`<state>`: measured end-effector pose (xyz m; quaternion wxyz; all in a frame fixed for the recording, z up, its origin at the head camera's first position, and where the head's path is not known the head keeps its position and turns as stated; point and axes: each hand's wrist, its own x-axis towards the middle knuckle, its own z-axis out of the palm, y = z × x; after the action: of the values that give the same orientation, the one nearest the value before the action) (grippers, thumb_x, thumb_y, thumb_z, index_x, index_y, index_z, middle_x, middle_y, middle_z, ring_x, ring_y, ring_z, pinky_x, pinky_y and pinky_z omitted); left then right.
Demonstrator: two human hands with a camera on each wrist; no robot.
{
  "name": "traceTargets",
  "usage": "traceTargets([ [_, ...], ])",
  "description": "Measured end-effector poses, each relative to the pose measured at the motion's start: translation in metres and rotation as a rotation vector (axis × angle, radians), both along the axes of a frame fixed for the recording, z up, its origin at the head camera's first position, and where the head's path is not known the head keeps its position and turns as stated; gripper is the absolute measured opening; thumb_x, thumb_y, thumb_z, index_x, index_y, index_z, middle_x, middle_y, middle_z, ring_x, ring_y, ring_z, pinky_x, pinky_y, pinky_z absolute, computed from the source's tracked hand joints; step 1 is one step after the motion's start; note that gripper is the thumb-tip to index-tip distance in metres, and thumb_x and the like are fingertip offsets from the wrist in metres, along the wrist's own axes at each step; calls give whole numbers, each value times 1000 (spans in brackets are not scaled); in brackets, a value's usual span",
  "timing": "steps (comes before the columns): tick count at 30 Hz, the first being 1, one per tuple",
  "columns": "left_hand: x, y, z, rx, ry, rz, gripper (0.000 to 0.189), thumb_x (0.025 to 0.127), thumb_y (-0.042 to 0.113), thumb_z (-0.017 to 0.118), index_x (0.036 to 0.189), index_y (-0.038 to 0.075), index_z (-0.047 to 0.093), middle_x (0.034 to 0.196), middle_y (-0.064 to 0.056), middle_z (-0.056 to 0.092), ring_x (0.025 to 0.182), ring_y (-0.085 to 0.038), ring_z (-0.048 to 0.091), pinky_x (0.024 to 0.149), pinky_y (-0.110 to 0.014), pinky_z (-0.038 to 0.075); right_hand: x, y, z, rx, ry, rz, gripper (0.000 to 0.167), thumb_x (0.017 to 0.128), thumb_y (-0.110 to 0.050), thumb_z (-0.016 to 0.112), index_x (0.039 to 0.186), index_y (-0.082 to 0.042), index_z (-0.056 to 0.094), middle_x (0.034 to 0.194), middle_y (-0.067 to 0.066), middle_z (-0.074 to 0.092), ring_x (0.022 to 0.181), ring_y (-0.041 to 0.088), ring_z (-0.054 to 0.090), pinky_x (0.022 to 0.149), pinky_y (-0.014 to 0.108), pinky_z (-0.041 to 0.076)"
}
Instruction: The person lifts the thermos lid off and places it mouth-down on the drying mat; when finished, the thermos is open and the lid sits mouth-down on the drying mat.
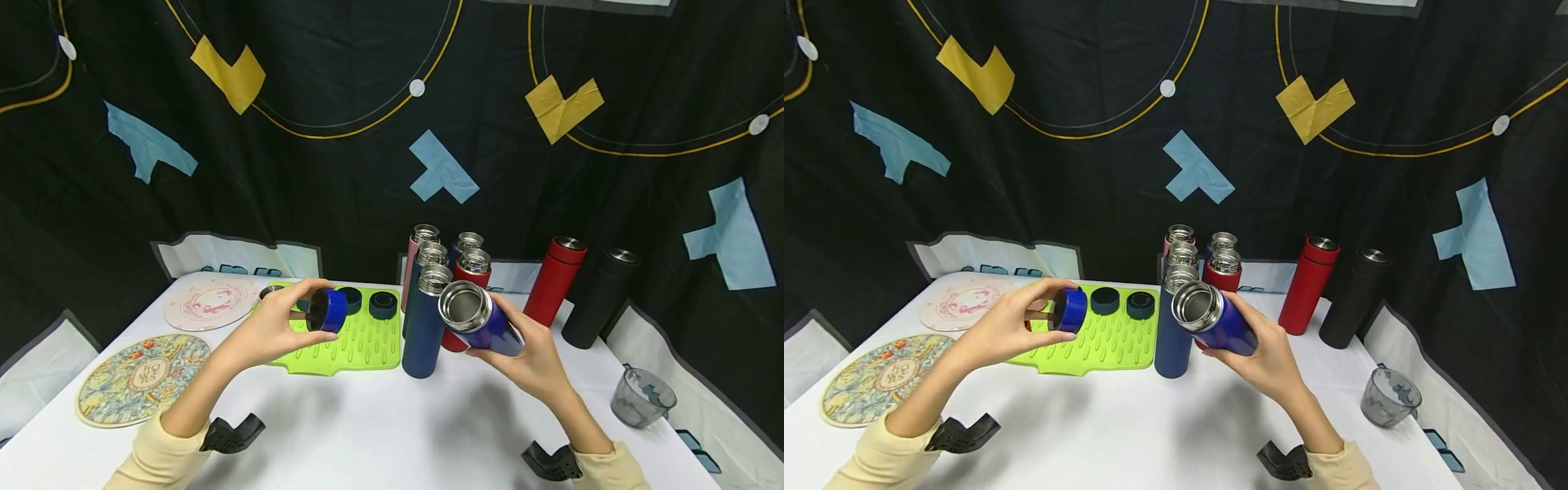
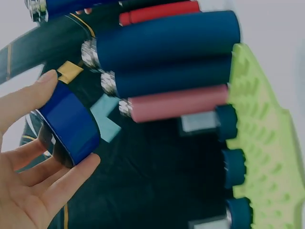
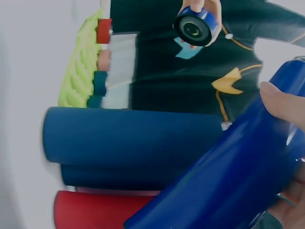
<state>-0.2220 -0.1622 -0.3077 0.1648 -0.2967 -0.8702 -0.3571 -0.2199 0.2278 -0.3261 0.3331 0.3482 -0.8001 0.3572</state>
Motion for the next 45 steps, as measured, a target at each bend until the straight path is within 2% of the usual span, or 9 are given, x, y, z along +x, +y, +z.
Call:
traceTargets([
  [4, -9, -10, -10, -44, -7, 37, 70, 72, 27, 86, 131, 9, 53, 126, -13, 58, 107, -32, 58, 73, -40, 58, -4, 0, -9, -65, -59, -3, 89, 54, 9, 90, 134, 0, 51, 125, 15, 61, 116, 10, 55, 95, 15, 42],
  [7, -18, -18, -19, -77, -19, 57, 69, 71, 27, 87, 129, 8, 55, 127, -15, 57, 109, -34, 57, 74, -41, 58, 2, -6, -6, -106, -118, 0, 83, 56, 14, 86, 131, 7, 49, 124, 21, 59, 116, -3, 50, 97, 15, 39],
  [9, -25, -22, -25, -104, -19, 71, 68, 72, 28, 86, 128, 6, 56, 126, -16, 58, 109, -34, 57, 75, -41, 58, -1, -5, -11, -140, -164, 1, 81, 59, 13, 85, 131, 7, 48, 124, 20, 58, 116, -4, 50, 97, 15, 39],
  [14, -41, -32, -43, -159, -17, 113, 66, 73, 25, 86, 127, 1, 57, 122, -19, 60, 104, -35, 60, 81, -46, 55, -17, 0, -30, -252, -266, 20, 79, 66, 7, 85, 134, -2, 46, 125, 12, 60, 113, 3, 55, 97, 15, 42],
  [17, -51, -36, -55, -184, -33, 125, 64, 71, 18, 87, 125, -1, 57, 121, -21, 60, 107, -38, 59, 87, -52, 51, -20, -2, -34, -309, -320, 6, 76, 68, 5, 84, 133, -3, 45, 125, 14, 60, 113, 7, 56, 96, 16, 43],
  [23, -69, -42, -76, -214, -46, 133, 61, 65, 5, 86, 118, -5, 58, 116, -23, 61, 111, -40, 56, 94, -55, 45, -26, -7, -37, -410, -483, -85, 74, 74, -3, 82, 135, -3, 41, 129, 17, 57, 116, 26, 57, 98, 25, 45],
  [27, -77, -43, -87, -209, -53, 176, 61, 62, 5, 88, 115, -8, 59, 110, -24, 63, 106, -41, 58, 93, -54, 46, -33, -12, -40, -504, -578, -106, 70, 76, -6, 81, 133, -3, 40, 128, 18, 58, 113, 25, 58, 97, 25, 46],
  [34, -83, -38, -94, -256, -106, 231, 62, 64, 10, 89, 115, -9, 60, 109, -25, 63, 105, -39, 60, 91, -53, 48, -40, -19, -49, -610, -618, -122, 66, 78, -5, 80, 131, -4, 41, 124, 17, 59, 102, 7, 61, 89, 17, 48],
  [45, -83, -30, -92, -350, -216, 248, 69, 69, 15, 86, 125, -10, 56, 122, -27, 59, 115, -43, 54, 95, -56, 44, -45, -19, -56, -612, -596, -123, 67, 78, -5, 80, 131, -3, 40, 123, 17, 60, 100, 8, 61, 88, 18, 49],
])
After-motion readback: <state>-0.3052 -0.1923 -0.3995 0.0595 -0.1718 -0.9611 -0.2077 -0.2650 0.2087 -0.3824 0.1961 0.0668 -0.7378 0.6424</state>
